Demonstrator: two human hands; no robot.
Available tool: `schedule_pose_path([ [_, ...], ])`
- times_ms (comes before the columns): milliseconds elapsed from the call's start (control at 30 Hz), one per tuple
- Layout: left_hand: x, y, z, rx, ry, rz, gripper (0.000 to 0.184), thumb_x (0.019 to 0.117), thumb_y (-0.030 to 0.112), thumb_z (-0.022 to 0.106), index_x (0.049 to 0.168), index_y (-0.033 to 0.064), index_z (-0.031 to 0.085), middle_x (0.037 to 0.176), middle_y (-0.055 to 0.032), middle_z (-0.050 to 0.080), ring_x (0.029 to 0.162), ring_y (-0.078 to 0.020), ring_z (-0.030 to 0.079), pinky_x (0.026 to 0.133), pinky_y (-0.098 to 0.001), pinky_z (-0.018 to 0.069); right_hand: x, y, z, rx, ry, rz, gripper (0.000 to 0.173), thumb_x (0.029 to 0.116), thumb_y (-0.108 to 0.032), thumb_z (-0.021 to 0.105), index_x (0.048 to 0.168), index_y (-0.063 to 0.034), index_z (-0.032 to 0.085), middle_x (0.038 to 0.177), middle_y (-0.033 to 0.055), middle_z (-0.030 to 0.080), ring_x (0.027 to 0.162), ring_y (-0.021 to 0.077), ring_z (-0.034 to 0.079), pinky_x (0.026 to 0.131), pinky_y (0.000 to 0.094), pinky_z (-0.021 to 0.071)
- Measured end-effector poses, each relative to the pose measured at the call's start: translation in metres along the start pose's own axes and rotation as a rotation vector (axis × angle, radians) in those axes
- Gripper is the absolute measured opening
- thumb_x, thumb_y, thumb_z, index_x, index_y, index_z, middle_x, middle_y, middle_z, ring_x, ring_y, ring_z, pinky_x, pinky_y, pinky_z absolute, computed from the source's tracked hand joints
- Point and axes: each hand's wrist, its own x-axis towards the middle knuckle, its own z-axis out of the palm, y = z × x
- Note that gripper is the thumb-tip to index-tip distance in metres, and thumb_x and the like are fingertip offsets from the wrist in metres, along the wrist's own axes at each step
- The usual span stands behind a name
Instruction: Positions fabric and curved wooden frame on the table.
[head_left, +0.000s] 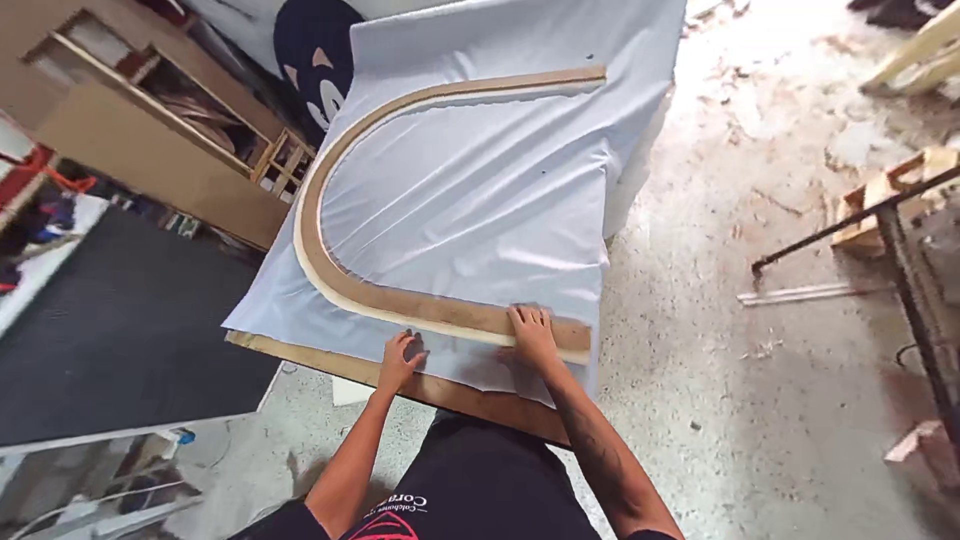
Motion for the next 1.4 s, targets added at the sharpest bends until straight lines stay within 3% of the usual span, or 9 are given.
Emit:
schedule_pose_path([
  [300, -0.049, 0.115, 0.1, -0.051, -0.357, 0.912, 0.028, 0.0983, 0.03, 0.068, 0.124, 0.0193, 0.071, 0.133, -0.0096, 0.066, 0.13, -0.0284, 0.058, 0.114, -0.0457, 0.0455, -0.001, -0.015, -0.041, -0.08, 0.073, 0.017, 0.095, 0.0681, -0.063, 0.084, 0.148, -0.0204, 0.054, 0.137, 0.0147, 0.061, 0.131, 0.0352, 0.054, 0.116, 0.0616, 0.0332],
  [400, -0.044, 0.141, 0.128, 0.015, -0.301, 1.002, 0.018, 0.1012, 0.011, 0.058, 0.112, 0.0094, 0.072, 0.121, -0.012, 0.07, 0.119, -0.0289, 0.064, 0.108, -0.0446, 0.0494, -0.005, -0.023, -0.061, -0.094, 0.047, 0.005, 0.098, 0.0676, -0.068, 0.083, 0.148, -0.021, 0.054, 0.138, 0.0122, 0.062, 0.132, 0.0325, 0.054, 0.116, 0.0601, 0.0339],
  [533, -0.037, 0.165, 0.128, 0.135, -0.291, 0.858, 0.02, 0.0996, 0.006, 0.051, 0.101, -0.0014, 0.07, 0.107, -0.0167, 0.071, 0.108, -0.0317, 0.068, 0.096, -0.0451, 0.0551, -0.009, -0.041, -0.093, -0.153, 0.091, -0.03, 0.096, 0.0683, -0.07, 0.081, 0.148, -0.0236, 0.055, 0.136, 0.0073, 0.064, 0.13, 0.0283, 0.056, 0.115, 0.0563, 0.0367],
  [667, -0.05, 0.174, 0.114, 0.017, -0.642, 0.774, 0.018, 0.093, 0.006, 0.064, 0.11, -0.0005, 0.068, 0.112, -0.0195, 0.068, 0.112, -0.0364, 0.065, 0.1, -0.0523, 0.0524, -0.008, -0.031, -0.09, -0.109, 0.052, -0.034, 0.095, 0.0683, -0.069, 0.082, 0.147, -0.0233, 0.056, 0.136, 0.0078, 0.065, 0.129, 0.0291, 0.057, 0.114, 0.0592, 0.0375],
  [800, -0.062, 0.167, 0.107, -0.129, -0.85, 0.738, 0.023, 0.1036, 0.022, 0.06, 0.117, 0.0053, 0.07, 0.119, -0.0149, 0.07, 0.116, -0.0334, 0.066, 0.101, -0.057, 0.0519, -0.014, -0.004, -0.068, -0.032, 0.097, -0.05, 0.061, 0.0871, -0.05, 0.075, 0.137, -0.0167, 0.065, 0.131, 0.01, 0.068, 0.126, 0.0298, 0.061, 0.114, 0.0586, 0.038],
  [1100, -0.088, 0.109, 0.059, -0.269, -0.226, 0.214, 0.035, 0.1069, 0.032, 0.051, 0.112, 0.0053, 0.073, 0.114, -0.0105, 0.072, 0.11, -0.0189, 0.068, 0.102, -0.0388, 0.0544, -0.15, 0.148, 0.01, 0.629, 0.475, 0.805, 0.079, 0.0968, -0.057, 0.062, 0.147, 0.0024, 0.049, 0.144, 0.0268, 0.056, 0.135, 0.0396, 0.053, 0.113, 0.0569, 0.0438],
  [1233, -0.088, 0.082, 0.041, -0.238, -0.118, -0.108, 0.036, 0.1066, 0.034, 0.052, 0.119, 0.0053, 0.071, 0.118, -0.0139, 0.07, 0.106, -0.0232, 0.069, 0.097, -0.0443, 0.0565, -0.231, 0.187, 0.085, 1.287, 0.221, 1.191, 0.093, 0.0912, -0.082, 0.044, 0.161, -0.0218, 0.032, 0.162, 0.0133, 0.039, 0.144, 0.0368, 0.042, 0.108, 0.0693, 0.0362],
  [1333, -0.087, 0.077, 0.034, -0.22, -0.139, -0.162, 0.037, 0.1065, 0.036, 0.053, 0.119, 0.0067, 0.071, 0.116, -0.0131, 0.071, 0.105, -0.0225, 0.07, 0.096, -0.0449, 0.0568, -0.248, 0.182, 0.094, 1.507, 0.03, 1.117, 0.07, 0.1022, -0.062, 0.046, 0.151, -0.0116, 0.045, 0.125, 0.0127, 0.07, 0.111, 0.026, 0.069, 0.096, 0.0493, 0.0552],
  [1400, -0.085, 0.078, 0.034, -0.186, -0.171, -0.135, 0.039, 0.1063, 0.039, 0.052, 0.118, 0.0073, 0.072, 0.114, -0.0117, 0.072, 0.103, -0.0204, 0.071, 0.095, -0.0431, 0.0574, -0.249, 0.18, 0.084, 1.621, -0.018, 0.92, 0.039, 0.1091, -0.035, 0.045, 0.125, -0.0013, 0.059, 0.087, 0.0075, 0.07, 0.079, 0.0194, 0.07, 0.083, 0.0425, 0.0611],
])
